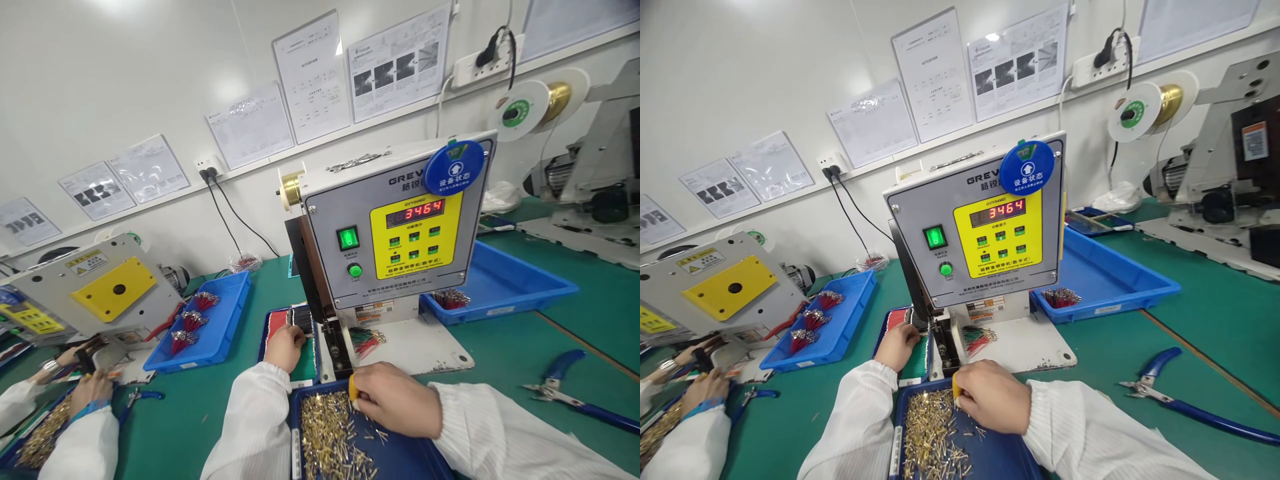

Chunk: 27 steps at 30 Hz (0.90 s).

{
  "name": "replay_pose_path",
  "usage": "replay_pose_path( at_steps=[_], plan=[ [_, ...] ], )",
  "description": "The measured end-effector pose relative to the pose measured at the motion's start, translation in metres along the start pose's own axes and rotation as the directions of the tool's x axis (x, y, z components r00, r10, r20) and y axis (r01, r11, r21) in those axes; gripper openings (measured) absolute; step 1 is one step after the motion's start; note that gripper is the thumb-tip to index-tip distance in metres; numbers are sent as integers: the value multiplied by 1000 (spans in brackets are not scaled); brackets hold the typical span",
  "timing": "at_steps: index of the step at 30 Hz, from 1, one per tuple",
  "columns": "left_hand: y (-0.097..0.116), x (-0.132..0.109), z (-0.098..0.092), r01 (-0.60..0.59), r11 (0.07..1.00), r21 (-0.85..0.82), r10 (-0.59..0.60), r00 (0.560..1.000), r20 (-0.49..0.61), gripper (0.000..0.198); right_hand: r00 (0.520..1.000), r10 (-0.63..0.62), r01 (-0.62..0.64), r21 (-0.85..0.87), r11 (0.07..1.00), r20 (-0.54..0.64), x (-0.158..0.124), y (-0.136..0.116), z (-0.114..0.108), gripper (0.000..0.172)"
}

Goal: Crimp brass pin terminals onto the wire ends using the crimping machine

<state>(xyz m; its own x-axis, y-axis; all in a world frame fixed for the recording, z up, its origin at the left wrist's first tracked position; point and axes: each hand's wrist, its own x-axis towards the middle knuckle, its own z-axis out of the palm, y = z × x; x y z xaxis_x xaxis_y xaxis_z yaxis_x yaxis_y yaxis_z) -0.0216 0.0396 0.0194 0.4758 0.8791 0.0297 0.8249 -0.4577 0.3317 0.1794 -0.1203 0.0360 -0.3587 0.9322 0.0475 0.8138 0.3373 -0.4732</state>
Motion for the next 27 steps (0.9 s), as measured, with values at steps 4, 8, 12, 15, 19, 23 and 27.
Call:
replay_pose_path(
  at_steps=[4, 8, 12, 15, 19, 23, 27],
  plan=[
    [1, 0, 1, 3, 1000, 19, -3, 1000, -15, 11, 1000, -3, 3, -3, 1000, 3, 0, 0, 0, 10],
    [0, 0, 1, 7, 1000, -2, -7, 1000, -9, 12, 1000, 0, 0, -4, 1000, 10, 1, 0, -1, 10],
    [-2, 2, 0, 0, 1000, -31, 0, 1000, 6, 12, 1000, 5, -5, 0, 1000, 25, 0, -2, -4, 11],
    [-2, 1, -1, -5, 1000, -25, 5, 1000, 1, 12, 1000, 2, -2, -2, 1000, 24, 0, -2, -4, 12],
    [1, 0, 0, -22, 1000, 9, 22, 1000, -14, 14, 1000, 0, 0, 7, 1000, 24, 1, -1, -3, 11],
    [3, -1, 0, -35, 999, 24, 36, 999, -28, 14, 1000, 4, -4, 5, 1000, 18, 0, -2, -3, 11],
    [3, 0, 1, -24, 999, 23, 25, 998, -55, 13, 1000, 10, -11, 17, 1000, 26, 0, -2, -4, 11]
  ],
)
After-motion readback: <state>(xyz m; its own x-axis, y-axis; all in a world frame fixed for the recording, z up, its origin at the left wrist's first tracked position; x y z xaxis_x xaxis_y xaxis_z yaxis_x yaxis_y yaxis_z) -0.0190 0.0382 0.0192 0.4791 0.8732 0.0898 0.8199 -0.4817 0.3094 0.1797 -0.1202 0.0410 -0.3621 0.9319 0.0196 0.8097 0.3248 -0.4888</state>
